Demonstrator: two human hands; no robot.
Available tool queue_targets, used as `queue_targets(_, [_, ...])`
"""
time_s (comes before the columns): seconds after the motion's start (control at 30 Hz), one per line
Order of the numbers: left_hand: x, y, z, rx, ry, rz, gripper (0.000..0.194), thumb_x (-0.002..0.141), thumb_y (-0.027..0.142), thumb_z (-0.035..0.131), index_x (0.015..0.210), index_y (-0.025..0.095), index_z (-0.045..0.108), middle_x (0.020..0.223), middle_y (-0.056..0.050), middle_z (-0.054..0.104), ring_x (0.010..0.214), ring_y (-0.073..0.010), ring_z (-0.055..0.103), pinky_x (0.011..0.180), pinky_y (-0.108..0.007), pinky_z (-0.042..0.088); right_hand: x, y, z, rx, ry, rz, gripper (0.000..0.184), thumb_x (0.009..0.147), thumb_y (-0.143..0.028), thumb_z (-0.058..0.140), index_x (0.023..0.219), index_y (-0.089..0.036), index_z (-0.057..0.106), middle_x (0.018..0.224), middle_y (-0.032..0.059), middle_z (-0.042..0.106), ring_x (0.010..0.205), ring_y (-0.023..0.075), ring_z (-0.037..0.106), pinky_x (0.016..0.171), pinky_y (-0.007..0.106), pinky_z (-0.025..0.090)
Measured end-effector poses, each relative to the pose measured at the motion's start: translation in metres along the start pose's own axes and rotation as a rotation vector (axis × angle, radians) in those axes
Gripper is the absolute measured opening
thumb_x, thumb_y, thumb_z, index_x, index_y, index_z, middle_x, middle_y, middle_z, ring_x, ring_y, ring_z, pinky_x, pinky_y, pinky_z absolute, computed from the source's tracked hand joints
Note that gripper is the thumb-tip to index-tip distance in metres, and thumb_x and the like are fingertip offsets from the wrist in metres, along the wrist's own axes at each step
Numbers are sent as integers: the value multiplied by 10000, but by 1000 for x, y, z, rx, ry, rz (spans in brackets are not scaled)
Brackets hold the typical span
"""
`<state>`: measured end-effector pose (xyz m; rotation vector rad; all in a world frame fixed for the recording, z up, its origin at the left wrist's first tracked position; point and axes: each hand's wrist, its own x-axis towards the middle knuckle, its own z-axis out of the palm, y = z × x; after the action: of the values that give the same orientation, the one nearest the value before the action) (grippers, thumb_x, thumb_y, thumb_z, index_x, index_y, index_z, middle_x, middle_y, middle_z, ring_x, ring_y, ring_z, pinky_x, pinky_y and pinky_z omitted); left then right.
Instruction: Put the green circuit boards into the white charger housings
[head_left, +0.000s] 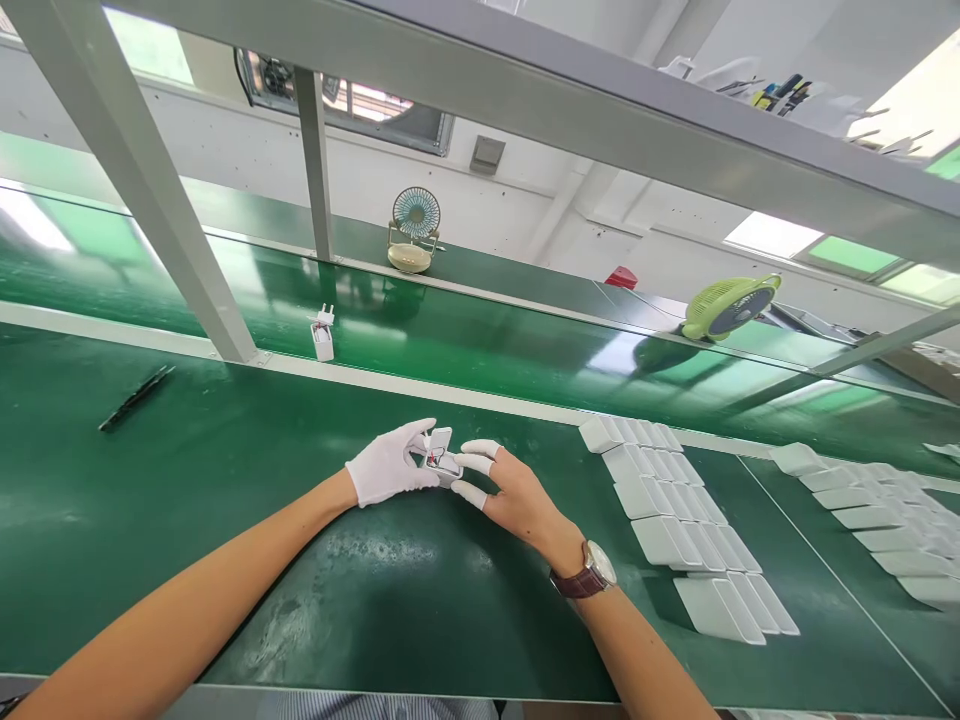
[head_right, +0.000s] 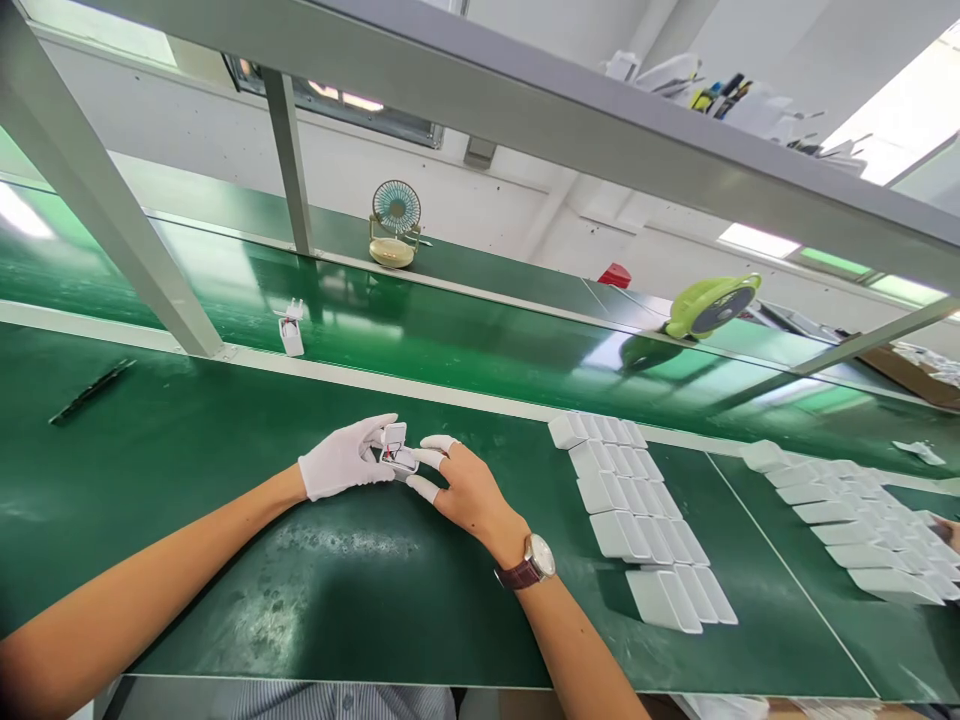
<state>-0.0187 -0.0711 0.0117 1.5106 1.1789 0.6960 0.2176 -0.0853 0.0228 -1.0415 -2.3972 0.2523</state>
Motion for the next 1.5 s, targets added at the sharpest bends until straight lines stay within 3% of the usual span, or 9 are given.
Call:
queue_targets(0.2, [1,0,0,20,4,4,917,646,449,814,1448,197,446,1067,-51,709,797,-178,652,814,-338,550,5,-1,-3,-18,-18,-33,270,921,-315,644,1183,-258,609,1192,96,671,1070,235,679,898,417,605])
queue_targets(0.63, [2,-3,0,-4,0,13,900,645,446,812,1440,212,459,1057,-48,709,830,-188,662,847,-352,551,4,-2,3,60,31,-57,180,937,-287,622,1111,-241,613,1183,98,674,1083,225,672,907,420,597])
queue_targets(0.87, [1,-1,1,17,13,15,897,646,453,809,1438,211,463,1056,-49,706,810,-180,660,815,-336,555,2,-5,2,193,14,61,135,911,-269,643,1041,-254,610,1203,77,667,1139,219,651,971,427,563])
queue_targets(1.03, [1,-3,1,29,21,16,874,656,414,802,1439,228,461,1042,-30,708,780,-166,654,810,-329,557,2,-6,-1,219,46,129,262,894,-299,661,1144,-262,595,1243,88,655,1186,241,630,1015,461,542])
queue_targets(1.2, [2,-5,0,19,6,8,882,654,382,800,1451,232,453,1056,-33,702,773,-160,651,785,-317,557,-5,-4,4,130,-2,65,457,912,-317,643,1350,-267,521,1306,106,625,1231,262,604,1039,478,537])
queue_targets(1.5, [-1,2,1,14,6,-15,893,653,428,800,1449,211,459,1076,-61,696,772,-171,645,774,-335,548,-8,-8,6,-71,-44,-43,548,934,-308,606,1452,-249,437,1351,138,598,1210,299,600,986,504,565])
